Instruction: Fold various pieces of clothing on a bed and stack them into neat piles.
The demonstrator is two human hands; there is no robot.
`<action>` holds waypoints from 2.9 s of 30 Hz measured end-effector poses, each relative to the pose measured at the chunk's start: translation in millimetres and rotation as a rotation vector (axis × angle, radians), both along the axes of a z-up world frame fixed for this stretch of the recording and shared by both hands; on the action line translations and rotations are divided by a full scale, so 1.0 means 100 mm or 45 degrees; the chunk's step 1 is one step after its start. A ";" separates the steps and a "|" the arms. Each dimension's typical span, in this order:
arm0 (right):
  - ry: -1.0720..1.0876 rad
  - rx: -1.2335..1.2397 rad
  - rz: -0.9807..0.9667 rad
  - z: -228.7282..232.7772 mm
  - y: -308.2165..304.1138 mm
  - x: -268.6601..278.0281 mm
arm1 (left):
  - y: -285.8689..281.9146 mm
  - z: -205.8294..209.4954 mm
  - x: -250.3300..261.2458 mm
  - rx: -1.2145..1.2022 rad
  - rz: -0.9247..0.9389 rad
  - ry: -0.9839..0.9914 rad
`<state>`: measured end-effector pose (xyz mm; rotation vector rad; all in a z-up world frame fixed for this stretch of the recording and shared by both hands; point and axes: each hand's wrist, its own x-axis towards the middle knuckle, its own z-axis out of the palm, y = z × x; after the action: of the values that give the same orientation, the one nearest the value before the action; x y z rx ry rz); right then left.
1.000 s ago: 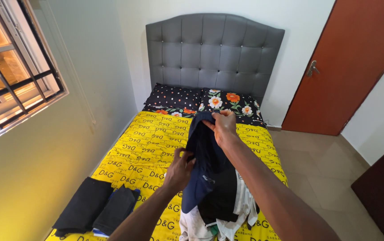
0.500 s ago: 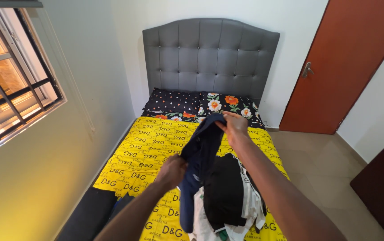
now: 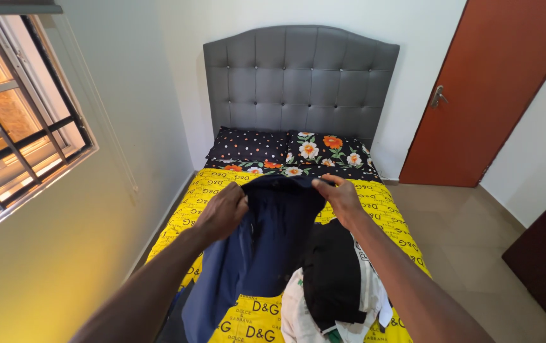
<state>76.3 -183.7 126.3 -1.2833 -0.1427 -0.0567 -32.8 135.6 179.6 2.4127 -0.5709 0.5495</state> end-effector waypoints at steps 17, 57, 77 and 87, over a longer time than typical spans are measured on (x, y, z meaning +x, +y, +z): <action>0.181 -0.528 -0.246 0.00 0.23 0.12 | 0.45 0.26 0.16 -0.029 -0.180 -0.156; -0.782 -1.507 0.110 0.68 -0.77 -0.36 | 0.35 0.62 0.11 0.671 -0.144 -0.186; -0.283 -0.793 0.095 0.84 -0.40 -0.53 | -0.36 0.36 0.34 -0.489 0.365 0.246; -0.087 -0.507 0.324 0.92 -0.09 -0.65 | -0.72 0.45 0.22 -1.174 0.021 0.785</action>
<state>11.3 -192.5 218.1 -1.6505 -0.3895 0.1535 -10.9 63.9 224.5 1.5612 0.0041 0.0141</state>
